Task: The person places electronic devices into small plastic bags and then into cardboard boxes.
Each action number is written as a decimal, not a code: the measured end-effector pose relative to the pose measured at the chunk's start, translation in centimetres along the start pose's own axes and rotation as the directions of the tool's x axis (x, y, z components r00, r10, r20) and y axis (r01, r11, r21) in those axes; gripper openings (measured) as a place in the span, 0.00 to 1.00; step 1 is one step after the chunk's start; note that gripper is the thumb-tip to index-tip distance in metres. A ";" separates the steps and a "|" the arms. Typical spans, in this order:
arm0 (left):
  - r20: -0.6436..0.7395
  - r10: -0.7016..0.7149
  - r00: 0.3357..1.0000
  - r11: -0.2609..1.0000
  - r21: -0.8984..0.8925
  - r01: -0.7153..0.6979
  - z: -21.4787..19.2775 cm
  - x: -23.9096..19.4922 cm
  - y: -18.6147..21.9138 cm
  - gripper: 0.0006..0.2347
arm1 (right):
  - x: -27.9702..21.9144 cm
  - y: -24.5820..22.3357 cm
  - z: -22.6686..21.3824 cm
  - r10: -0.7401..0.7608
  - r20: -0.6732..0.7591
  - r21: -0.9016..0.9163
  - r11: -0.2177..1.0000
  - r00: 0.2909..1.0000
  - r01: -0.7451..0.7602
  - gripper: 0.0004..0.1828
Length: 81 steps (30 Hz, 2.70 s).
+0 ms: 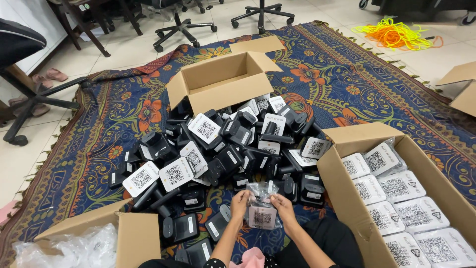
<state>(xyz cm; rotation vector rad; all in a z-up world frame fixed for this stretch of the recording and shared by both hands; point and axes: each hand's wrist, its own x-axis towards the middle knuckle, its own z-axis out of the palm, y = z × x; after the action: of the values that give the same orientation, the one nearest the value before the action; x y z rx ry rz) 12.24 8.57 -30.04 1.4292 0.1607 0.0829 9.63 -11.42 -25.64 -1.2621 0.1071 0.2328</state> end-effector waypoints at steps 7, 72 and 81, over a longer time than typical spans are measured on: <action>0.097 -0.115 0.989 0.987 0.122 0.103 -1.2 -0.6 -0.7 0.10 | 0.0 -1.8 0.7 0.048 0.251 -0.069 0.997 0.967 -0.031 0.14; 0.480 -0.290 0.828 0.894 -0.175 0.413 43.3 -2.7 7.5 0.16 | -10.9 -24.7 -28.2 -0.279 -0.472 -0.084 0.958 0.836 0.273 0.27; 0.631 -0.226 0.742 0.974 0.139 0.178 51.6 -3.3 -5.6 0.16 | -8.4 -18.3 -37.8 -0.197 -0.672 -0.132 0.980 0.714 0.146 0.38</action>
<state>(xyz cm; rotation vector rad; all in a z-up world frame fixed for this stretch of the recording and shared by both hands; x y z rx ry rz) 16.99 -43.22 -28.48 1.4253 -0.2589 -0.6053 7.54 -53.57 -18.30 -1.3673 0.6233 -0.4167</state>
